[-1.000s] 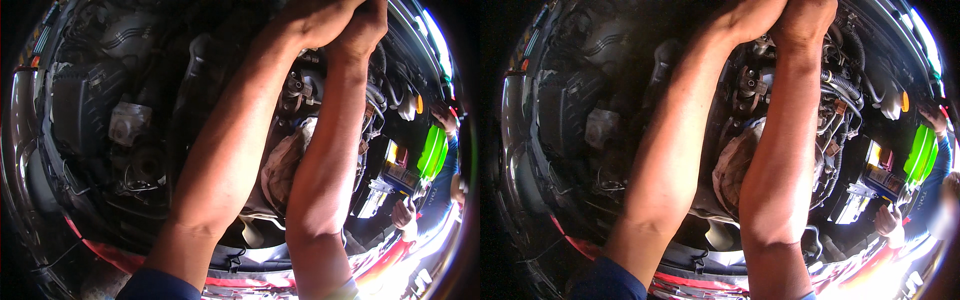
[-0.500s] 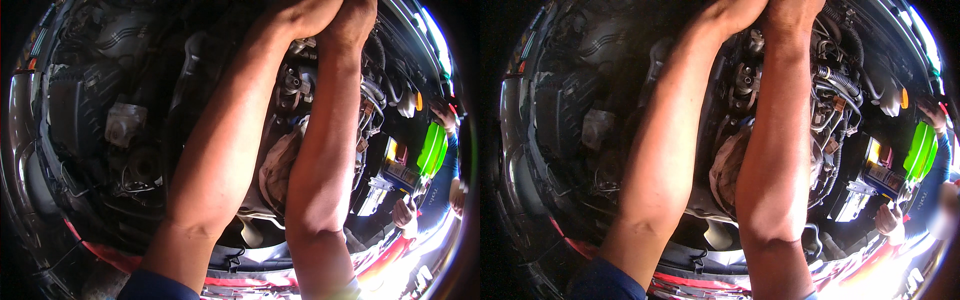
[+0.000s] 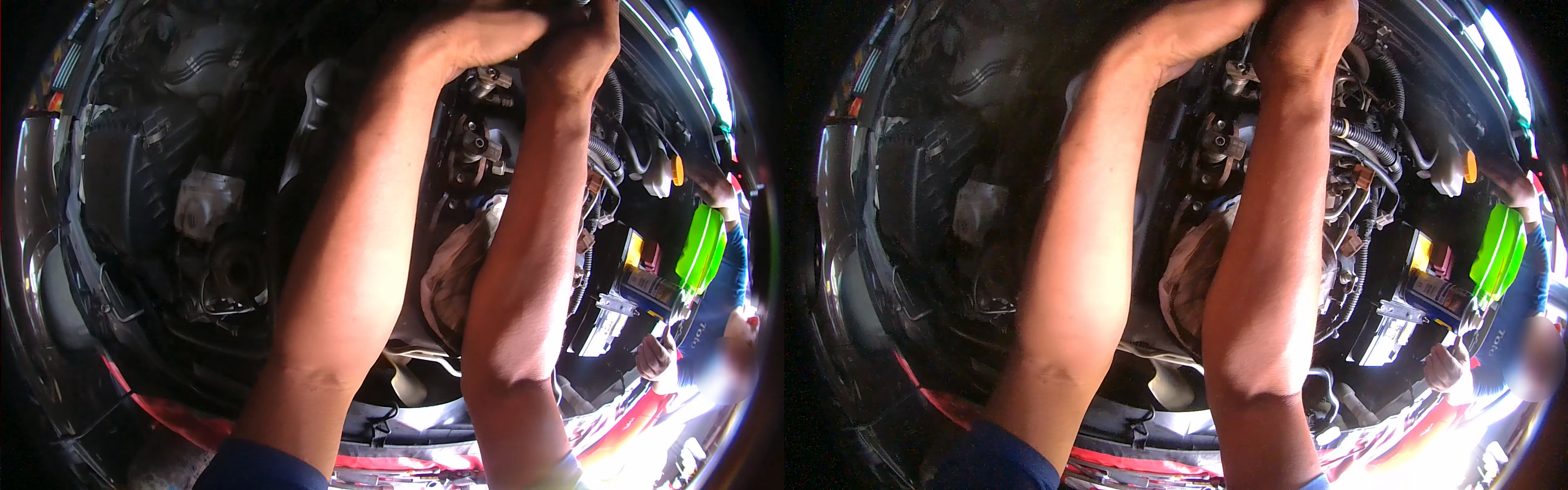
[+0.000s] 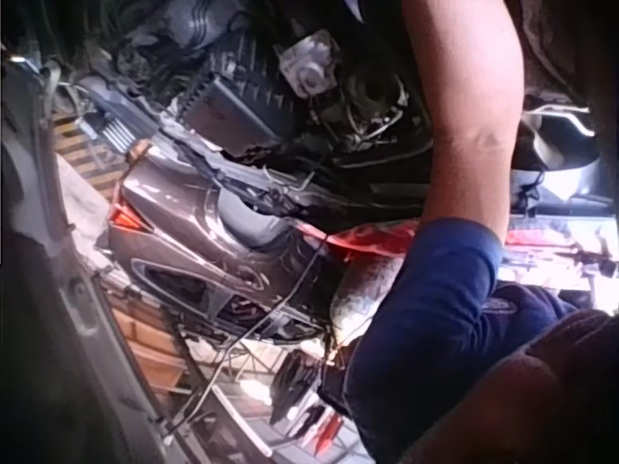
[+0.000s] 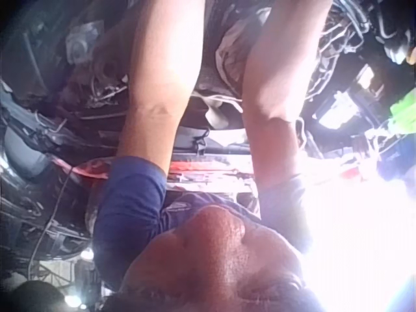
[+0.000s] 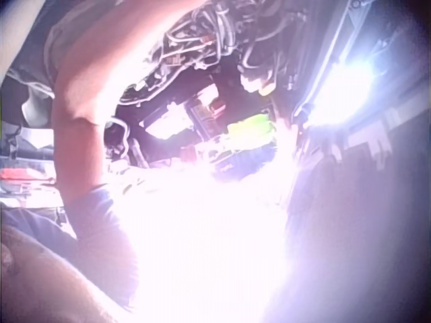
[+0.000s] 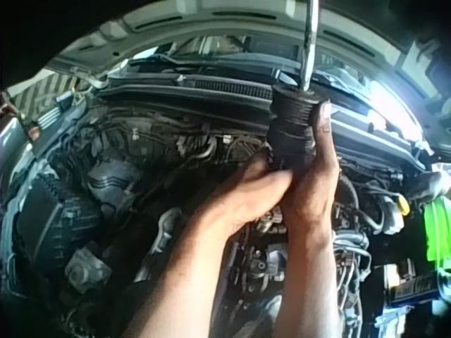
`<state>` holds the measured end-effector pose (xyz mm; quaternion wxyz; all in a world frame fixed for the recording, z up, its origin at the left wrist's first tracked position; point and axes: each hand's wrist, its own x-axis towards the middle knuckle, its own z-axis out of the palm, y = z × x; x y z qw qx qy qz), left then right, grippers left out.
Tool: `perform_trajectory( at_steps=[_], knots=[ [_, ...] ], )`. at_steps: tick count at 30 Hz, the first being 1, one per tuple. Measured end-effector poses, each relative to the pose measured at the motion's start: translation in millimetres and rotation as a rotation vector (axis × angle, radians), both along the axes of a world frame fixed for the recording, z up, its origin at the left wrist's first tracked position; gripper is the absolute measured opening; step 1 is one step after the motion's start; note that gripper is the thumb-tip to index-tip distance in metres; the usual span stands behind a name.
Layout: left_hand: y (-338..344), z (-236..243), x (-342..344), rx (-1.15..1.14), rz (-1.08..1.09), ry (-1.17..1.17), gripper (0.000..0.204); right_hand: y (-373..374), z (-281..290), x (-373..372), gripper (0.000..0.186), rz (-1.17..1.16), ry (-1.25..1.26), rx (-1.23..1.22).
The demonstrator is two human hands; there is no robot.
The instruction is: The person works on a car engine by loosening components with a wrench, tapping a socket into place with a hammer, and extracting parts using a slide hammer.
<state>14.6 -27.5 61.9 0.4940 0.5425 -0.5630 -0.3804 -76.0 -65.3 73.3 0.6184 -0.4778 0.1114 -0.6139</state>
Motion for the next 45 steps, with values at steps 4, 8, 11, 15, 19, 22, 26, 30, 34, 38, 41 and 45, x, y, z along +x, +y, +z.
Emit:
perform_trajectory(
  at_steps=[4, 8, 11, 15, 19, 22, 26, 30, 34, 38, 41, 45],
  knots=[
    [-9, -11, 7, 0.095, 0.08, -0.296, 0.058, -2, 0, -3, 0.053, 0.265, -0.116, -0.097],
    [-19, -23, 5, 0.096, 0.082, -0.293, 0.053, -1, 2, 4, 0.055, -0.05, 0.044, -0.017],
    [-28, -34, -8, -0.175, 0.218, -0.611, 0.043, 3, 8, 2, 0.056, -0.054, 0.039, -0.095],
    [-36, -57, -13, -0.201, 0.271, -0.593, 0.033, 11, 18, -9, 0.057, 0.282, -0.17, -0.363],
    [-40, -65, -13, -0.21, 0.258, -0.606, 0.035, 12, 16, -9, 0.058, 0.154, -0.136, -0.334],
    [-38, -59, -13, -0.016, 0.204, -0.516, 0.035, 12, 15, -1, 0.064, 0.032, -0.051, -0.175],
    [-27, -45, -10, -0.165, 0.214, -0.61, 0.031, 18, 22, 6, 0.066, -0.011, -0.044, -0.185],
    [-15, -35, -13, -0.103, 0.107, -0.588, 0.031, 21, 34, 3, 0.064, -0.156, -0.092, -0.364],
    [-10, -32, -16, -0.074, 0.084, -0.563, 0.03, 14, 36, -9, 0.062, 0.193, -0.129, -0.7],
    [-15, -38, -18, -0.181, 0.159, -0.532, 0.027, 9, 28, -18, 0.06, 0.179, -0.183, -0.528],
    [-23, -41, -19, -0.302, 0.263, -0.535, 0.027, 9, 28, -22, 0.06, 0.142, -0.166, -0.553],
    [-27, -46, -23, -0.357, 0.302, -0.523, 0.029, 12, 32, -20, 0.059, -0.022, -0.198, -0.44]
  ],
)
